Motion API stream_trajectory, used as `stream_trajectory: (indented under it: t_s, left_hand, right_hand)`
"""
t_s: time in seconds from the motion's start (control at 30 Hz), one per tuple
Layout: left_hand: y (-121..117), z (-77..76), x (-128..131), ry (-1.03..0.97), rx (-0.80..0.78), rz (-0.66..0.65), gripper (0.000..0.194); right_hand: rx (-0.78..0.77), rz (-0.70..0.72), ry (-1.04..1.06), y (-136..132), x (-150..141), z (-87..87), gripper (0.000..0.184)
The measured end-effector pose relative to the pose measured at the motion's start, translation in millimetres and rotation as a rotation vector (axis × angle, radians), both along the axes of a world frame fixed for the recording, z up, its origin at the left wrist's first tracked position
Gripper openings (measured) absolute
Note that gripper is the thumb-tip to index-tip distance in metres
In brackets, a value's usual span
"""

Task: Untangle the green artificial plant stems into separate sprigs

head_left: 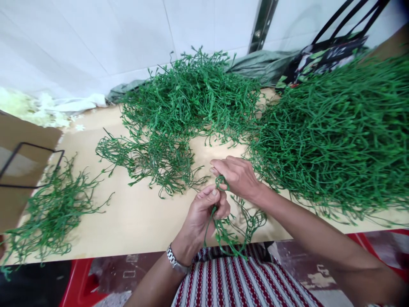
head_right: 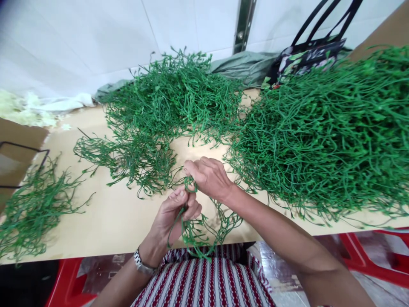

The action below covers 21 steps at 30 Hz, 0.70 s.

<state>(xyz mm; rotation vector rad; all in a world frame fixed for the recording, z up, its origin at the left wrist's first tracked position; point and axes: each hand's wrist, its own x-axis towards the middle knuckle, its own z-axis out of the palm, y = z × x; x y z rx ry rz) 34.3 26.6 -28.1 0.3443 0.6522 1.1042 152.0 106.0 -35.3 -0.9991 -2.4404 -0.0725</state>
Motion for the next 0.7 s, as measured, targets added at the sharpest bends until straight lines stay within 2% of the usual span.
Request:
stream_trajectory:
  t_s: [0.23, 0.37, 0.47, 0.6, 0.7]
  left_hand:
    - [5.2, -0.4, 0.4, -0.121, -0.022, -0.036, 0.009]
    - [15.2, 5.9, 6.6, -0.003, -0.04, 0.066, 0.018]
    - [25.2, 15.0, 15.9, 0.119, -0.033, 0.139, 0.031]
    - [40.7, 24.0, 24.4, 0.175, 0.01, 0.159, 0.035]
    - [49.1, 25.4, 26.3, 0.183, -0.04, 0.159, 0.035]
  right_hand:
    - [0.048, -0.063, -0.046, 5.7, -5.5, -3.5, 0.027]
    - [-0.039, -0.116, -0.199, 27.0, -9.8, -3.0, 0.028]
    - [-0.068, -0.178, -0.248, 49.6, -8.8, 5.4, 0.026]
    - [-0.083, -0.257, -0.3, 71.0, -7.9, 18.6, 0.029]
    - [-0.118, -0.247, -0.355, 78.2, -11.2, 20.4, 0.03]
